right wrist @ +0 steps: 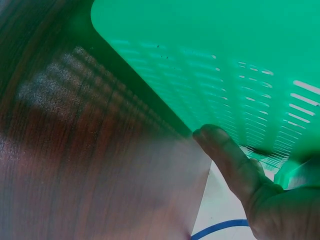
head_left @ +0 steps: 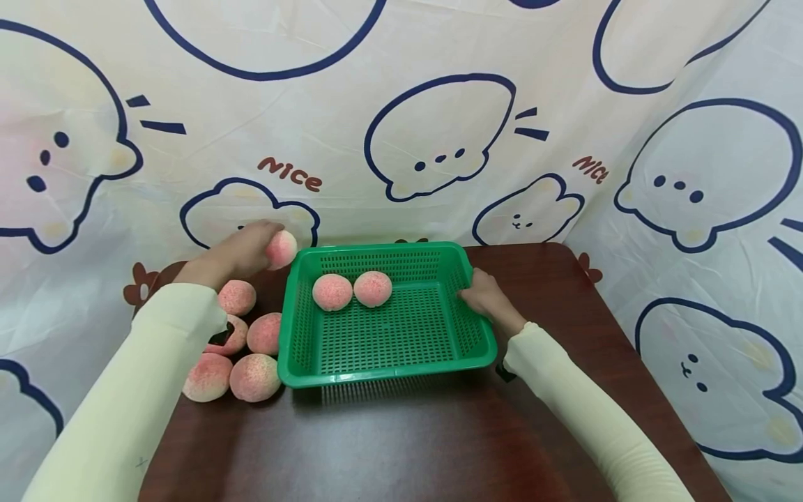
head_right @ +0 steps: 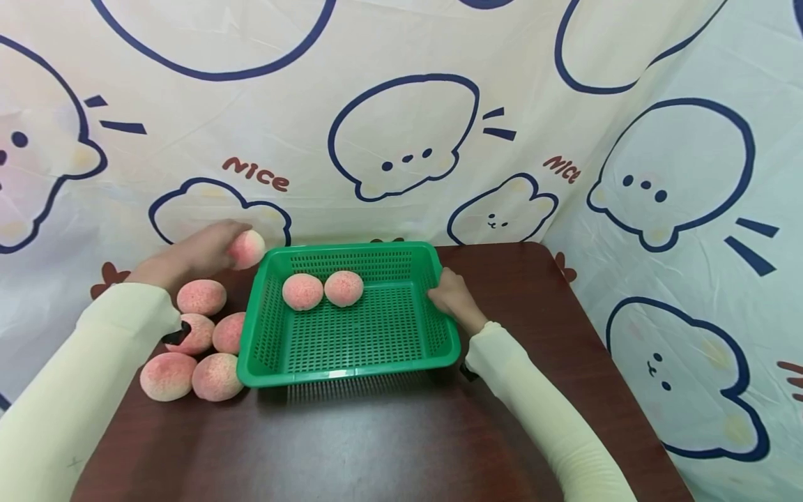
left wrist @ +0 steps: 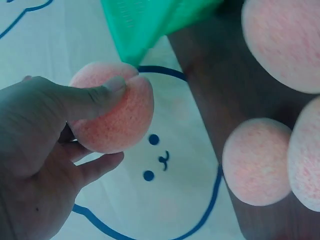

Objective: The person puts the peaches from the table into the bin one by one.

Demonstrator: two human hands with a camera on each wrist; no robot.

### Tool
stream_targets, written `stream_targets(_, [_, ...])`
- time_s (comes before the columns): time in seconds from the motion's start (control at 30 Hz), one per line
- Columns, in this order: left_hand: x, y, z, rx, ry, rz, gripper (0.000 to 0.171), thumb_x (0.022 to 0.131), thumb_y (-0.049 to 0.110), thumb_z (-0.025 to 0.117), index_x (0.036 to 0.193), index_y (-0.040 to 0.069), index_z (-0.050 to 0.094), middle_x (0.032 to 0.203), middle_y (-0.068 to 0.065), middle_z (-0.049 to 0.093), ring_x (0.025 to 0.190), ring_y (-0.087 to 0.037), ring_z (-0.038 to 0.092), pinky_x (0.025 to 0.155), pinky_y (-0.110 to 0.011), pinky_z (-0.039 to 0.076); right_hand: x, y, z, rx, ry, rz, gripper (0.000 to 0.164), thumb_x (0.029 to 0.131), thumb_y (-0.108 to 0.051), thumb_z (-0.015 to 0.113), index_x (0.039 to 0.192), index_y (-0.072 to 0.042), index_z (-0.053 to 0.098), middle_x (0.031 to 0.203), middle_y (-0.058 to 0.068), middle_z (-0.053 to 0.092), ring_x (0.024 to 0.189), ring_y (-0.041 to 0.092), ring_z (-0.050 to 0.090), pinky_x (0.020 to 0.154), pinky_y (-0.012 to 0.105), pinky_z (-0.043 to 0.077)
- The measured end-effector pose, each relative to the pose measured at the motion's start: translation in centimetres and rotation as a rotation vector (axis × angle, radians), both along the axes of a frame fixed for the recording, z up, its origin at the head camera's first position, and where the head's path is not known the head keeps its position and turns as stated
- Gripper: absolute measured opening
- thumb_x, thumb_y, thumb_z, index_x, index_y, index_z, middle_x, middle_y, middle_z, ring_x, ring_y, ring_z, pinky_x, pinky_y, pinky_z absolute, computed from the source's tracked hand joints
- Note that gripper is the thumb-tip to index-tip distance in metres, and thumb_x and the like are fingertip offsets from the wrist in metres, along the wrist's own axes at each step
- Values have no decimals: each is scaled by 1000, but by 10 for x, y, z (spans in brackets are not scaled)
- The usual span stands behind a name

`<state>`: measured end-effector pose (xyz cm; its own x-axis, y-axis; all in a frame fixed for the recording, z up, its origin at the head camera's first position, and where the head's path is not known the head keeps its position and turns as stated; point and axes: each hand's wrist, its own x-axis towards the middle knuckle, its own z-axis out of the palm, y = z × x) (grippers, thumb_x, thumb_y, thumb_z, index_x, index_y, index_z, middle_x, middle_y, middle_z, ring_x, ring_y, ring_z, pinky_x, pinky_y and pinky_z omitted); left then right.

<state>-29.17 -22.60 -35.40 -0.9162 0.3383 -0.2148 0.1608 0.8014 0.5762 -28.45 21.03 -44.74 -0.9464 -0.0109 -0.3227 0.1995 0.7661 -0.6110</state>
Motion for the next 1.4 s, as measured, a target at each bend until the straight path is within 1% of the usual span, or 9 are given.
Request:
stream_targets(0.03, [-5, 1, -2, -35, 93, -51, 29, 96, 9, 49, 124, 2, 51, 114, -20, 55, 104, -36, 51, 88, -51, 45, 0, 0, 0, -1, -3, 0, 54, 93, -15, 56, 139, 4, 34, 126, 25, 53, 106, 36, 61, 83, 45, 53])
stream_targets(0.1, [-9, 5, -2, -70, 188, -103, 42, 87, -3, 59, 128, -1, 51, 118, -21, 57, 106, -38, 53, 93, -56, 44, 0, 0, 0, -1, -8, 1, 54, 93, -15, 55, 139, 4, 33, 126, 24, 53, 107, 36, 60, 83, 45, 53])
stream_targets(0.17, [-10, 9, -1, -60, 216, -114, 44, 84, -2, 62, 127, -1, 52, 118, -19, 60, 105, -36, 55, 93, -56, 44, 0, 0, 0, 0, -10, 1, 55, 94, -16, 55, 140, 3, 33, 126, 24, 53, 107, 35, 60, 83, 45, 53])
stream_targets(0.33, [-8, 25, 7, -7, 269, -158, 25, 80, 0, 67, 103, 7, 59, 93, -9, 60, 88, -26, 53, 79, -41, 43, 0, 0, 0, -3, -3, 4, 55, 93, -16, 56, 139, 3, 33, 126, 24, 53, 106, 36, 61, 82, 45, 54])
stream_targets(0.47, [-7, 39, 12, -17, 293, -186, 26, 82, 9, 69, 106, 10, 60, 97, -6, 61, 90, -24, 53, 82, -40, 42, 0, 0, 0, 1, 4, 11, 54, 93, -16, 55, 139, 4, 34, 125, 25, 53, 106, 37, 61, 83, 46, 54])
stream_targets(0.63, [-9, 59, 17, -33, 264, -213, 40, 84, 15, 69, 122, 10, 59, 105, -5, 65, 94, -23, 56, 87, -42, 46, 1, 1, 1, 7, -10, 12, 53, 94, -17, 55, 138, 3, 34, 125, 24, 53, 106, 36, 60, 83, 46, 53])
stream_targets(0.9, [-15, 96, 20, 3, 261, -278, 34, 79, 12, 73, 111, 11, 62, 99, -3, 64, 89, -22, 55, 84, -39, 45, 2, 1, 2, 2, -16, 10, 53, 94, -15, 54, 139, 4, 33, 126, 25, 52, 106, 36, 60, 83, 46, 53])
stream_targets(1.13, [-19, 127, 22, -69, 226, -312, 51, 79, 18, 75, 126, 8, 57, 114, -6, 64, 98, -22, 57, 90, -41, 47, 1, 2, 2, 0, -8, 6, 55, 94, -16, 54, 140, 4, 32, 128, 25, 51, 109, 37, 58, 85, 47, 52])
stream_targets(1.4, [-18, 150, 21, -128, 167, -334, 47, 82, 18, 72, 126, 11, 58, 111, -3, 65, 96, -21, 56, 89, -38, 47, 0, 1, -1, 7, -4, 0, 55, 94, -17, 54, 141, 3, 32, 129, 24, 51, 109, 37, 59, 85, 47, 52])
